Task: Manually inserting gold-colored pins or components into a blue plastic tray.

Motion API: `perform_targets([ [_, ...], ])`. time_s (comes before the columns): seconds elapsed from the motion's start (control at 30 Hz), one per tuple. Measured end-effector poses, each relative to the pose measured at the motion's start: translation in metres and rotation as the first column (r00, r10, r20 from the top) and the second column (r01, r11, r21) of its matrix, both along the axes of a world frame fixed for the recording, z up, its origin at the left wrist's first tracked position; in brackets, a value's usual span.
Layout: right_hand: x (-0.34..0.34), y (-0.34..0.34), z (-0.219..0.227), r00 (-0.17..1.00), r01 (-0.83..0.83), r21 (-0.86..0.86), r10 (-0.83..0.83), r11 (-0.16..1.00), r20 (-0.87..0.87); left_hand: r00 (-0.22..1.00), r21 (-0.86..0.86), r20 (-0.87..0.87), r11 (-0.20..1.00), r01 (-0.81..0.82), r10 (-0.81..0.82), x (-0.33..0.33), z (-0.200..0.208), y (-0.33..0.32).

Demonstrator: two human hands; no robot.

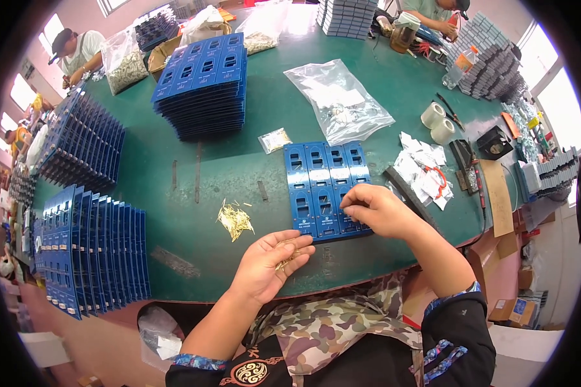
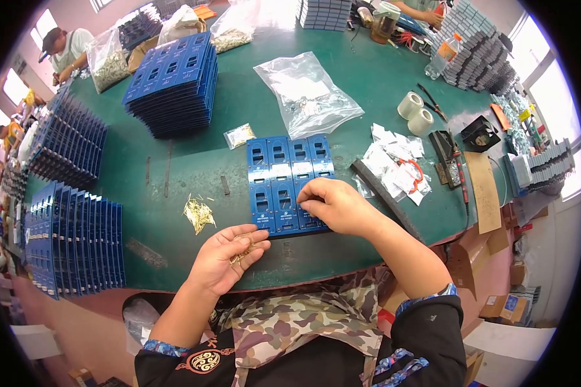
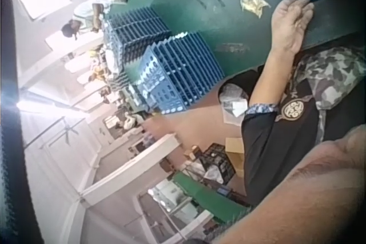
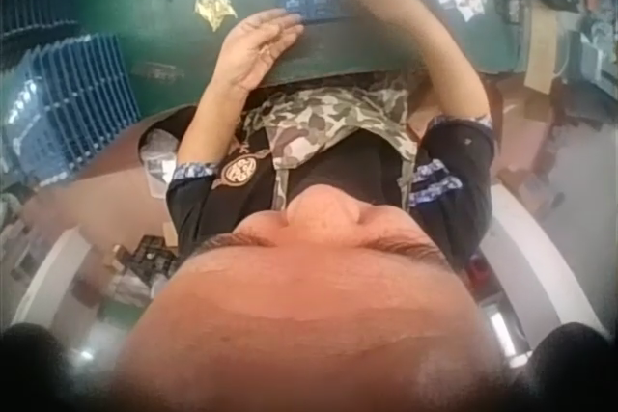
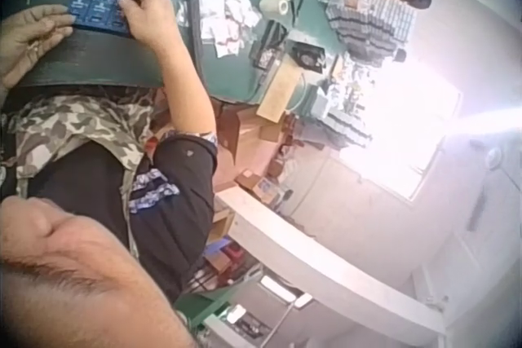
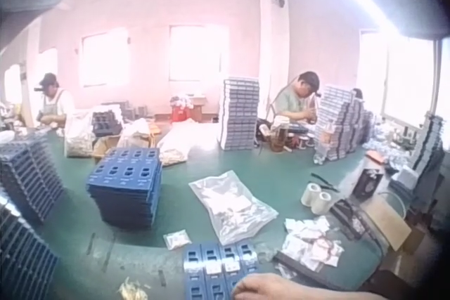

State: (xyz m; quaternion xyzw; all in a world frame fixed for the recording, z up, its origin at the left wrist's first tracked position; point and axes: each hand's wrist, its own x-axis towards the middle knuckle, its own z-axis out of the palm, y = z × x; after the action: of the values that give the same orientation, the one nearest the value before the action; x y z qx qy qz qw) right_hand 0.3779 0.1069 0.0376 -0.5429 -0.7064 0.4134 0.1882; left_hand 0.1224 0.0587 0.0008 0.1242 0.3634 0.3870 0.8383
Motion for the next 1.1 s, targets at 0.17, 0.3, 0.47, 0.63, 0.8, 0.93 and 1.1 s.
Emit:
perform_targets([
  [0.17,-0.003,0.005,-0.014,0.977,0.031,-0.144,-0.061,0.989,-0.207,1.0,0.011,0.004,0.999,0.03,-0.03,0.002,-0.004,0.001],
  [0.3,-0.022,-0.005,-0.004,0.975,-0.106,-0.02,0.1,0.994,-0.198,0.993,0.017,0.048,0.994,0.108,-0.109,0.011,0.0,0.003],
  [0.47,-0.031,-0.016,0.003,0.954,-0.294,0.146,0.299,0.944,-0.013,0.98,0.056,0.094,0.984,0.171,-0.176,0.015,-0.005,0.005],
  [0.63,-0.021,-0.017,0.001,0.965,-0.262,0.114,0.258,0.958,0.049,0.979,0.02,0.092,0.983,0.182,-0.183,0.014,-0.002,0.004],
  [0.8,-0.006,0.004,-0.006,0.97,0.185,-0.182,-0.209,0.966,-0.122,1.0,0.014,0.013,1.0,-0.007,0.007,-0.001,0.004,0.002],
  [0.93,-0.007,0.011,-0.018,0.986,0.14,-0.053,-0.144,0.989,-0.083,1.0,0.013,-0.003,1.0,0.005,-0.005,-0.003,0.0,0.001],
  [1.1,-0.014,0.011,-0.021,0.99,-0.139,0.325,0.135,0.936,0.037,0.999,0.015,0.002,0.999,0.038,-0.038,-0.001,-0.002,0.002],
])
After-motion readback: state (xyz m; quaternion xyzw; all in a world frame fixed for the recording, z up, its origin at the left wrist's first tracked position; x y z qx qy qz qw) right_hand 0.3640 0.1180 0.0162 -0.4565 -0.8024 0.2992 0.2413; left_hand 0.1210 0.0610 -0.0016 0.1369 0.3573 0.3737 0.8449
